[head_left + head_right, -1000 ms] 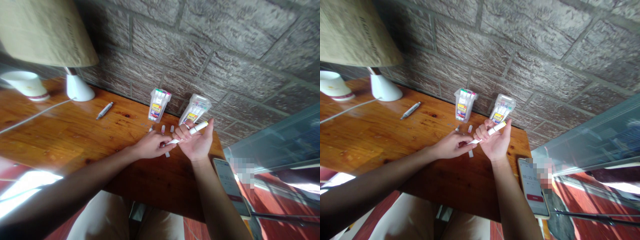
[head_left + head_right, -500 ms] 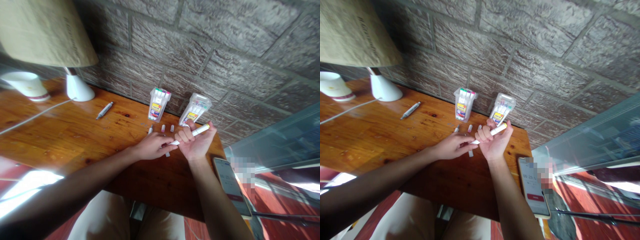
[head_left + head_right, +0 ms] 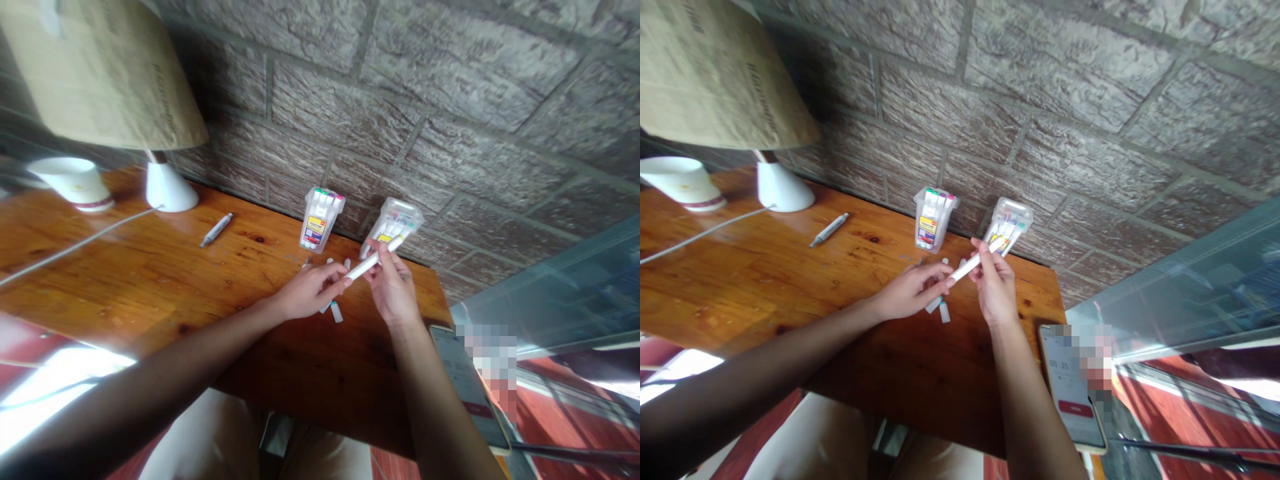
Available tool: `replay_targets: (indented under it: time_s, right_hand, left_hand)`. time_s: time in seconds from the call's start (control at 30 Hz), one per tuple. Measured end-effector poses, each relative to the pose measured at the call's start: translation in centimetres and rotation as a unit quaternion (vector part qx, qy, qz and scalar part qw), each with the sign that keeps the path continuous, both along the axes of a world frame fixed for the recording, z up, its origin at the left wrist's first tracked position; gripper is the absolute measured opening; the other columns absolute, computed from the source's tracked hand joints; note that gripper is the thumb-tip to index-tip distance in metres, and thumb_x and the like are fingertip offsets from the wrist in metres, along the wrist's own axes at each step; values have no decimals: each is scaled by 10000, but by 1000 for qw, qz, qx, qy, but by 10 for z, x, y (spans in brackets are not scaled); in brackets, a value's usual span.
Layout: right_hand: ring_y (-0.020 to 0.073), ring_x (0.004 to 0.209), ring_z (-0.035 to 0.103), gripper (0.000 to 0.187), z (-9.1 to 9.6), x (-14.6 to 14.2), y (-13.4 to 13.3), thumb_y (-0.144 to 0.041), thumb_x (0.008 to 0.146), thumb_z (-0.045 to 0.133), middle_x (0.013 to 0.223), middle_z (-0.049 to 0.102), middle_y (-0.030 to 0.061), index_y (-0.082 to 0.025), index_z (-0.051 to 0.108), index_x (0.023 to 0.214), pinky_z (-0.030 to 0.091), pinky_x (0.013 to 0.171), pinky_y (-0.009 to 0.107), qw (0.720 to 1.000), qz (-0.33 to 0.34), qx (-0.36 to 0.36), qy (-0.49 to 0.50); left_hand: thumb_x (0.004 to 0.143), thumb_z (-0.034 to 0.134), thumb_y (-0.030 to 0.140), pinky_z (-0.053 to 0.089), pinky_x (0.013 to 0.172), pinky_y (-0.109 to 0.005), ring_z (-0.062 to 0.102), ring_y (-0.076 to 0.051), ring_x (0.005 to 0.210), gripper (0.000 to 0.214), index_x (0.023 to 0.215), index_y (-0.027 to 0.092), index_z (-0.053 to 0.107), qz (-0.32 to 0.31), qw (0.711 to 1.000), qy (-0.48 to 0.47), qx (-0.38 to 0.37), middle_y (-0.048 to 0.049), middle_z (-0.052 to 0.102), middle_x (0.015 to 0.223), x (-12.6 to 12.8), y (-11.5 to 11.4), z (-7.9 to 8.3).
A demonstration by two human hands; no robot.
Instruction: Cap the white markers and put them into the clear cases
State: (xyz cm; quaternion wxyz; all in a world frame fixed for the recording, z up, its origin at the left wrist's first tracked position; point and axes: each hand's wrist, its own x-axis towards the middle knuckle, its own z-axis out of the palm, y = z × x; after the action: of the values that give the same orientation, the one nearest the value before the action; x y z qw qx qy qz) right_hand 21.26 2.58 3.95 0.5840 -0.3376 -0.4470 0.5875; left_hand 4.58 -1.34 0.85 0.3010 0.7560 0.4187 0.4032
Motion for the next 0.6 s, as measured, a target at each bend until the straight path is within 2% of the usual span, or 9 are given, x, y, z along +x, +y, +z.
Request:
replay_targets:
  time_s: [0.1, 0.2, 0.4, 0.6]
  right_hand:
    - [59, 589, 457, 283, 3, 1, -3, -341, 667, 864, 763, 632, -25, -241, 782, 919, 396, 543, 222, 1000, 12, 22, -5]
    - [81, 628, 508, 277, 4, -1, -6, -252, 643, 868, 771, 665, -20, -253, 777, 904, 413, 562, 232, 998, 38, 37, -24]
    - [89, 611, 509, 249, 2, -3, -10, -257, 675, 843, 798, 698, -11, -246, 764, 911, 386, 546, 243, 995, 49, 58, -60]
    - [69, 555, 442, 180, 2, -4, -12, -244, 704, 838, 722, 640, -42, -225, 711, 831, 332, 504, 226, 993, 38, 86, -72]
  left_hand:
    - [962, 522, 424, 410, 612, -203, 559, -104, 646, 280, 951, 167, 632, -17, 999, -40, -10, 3, 646, 747, 1, 1, 0]
    - [972, 492, 446, 446, 653, -211, 567, -109, 689, 337, 910, 147, 631, -47, 989, -132, -50, -31, 669, 824, -1, 3, 1]
    - [911, 597, 485, 502, 803, -267, 621, -130, 802, 382, 1007, 121, 658, -91, 965, -222, -103, -82, 698, 986, -3, 10, -3]
    - [794, 767, 399, 530, 802, -282, 658, -135, 808, 374, 1003, 120, 633, -72, 945, -300, -108, -56, 692, 926, 2, 8, -4]
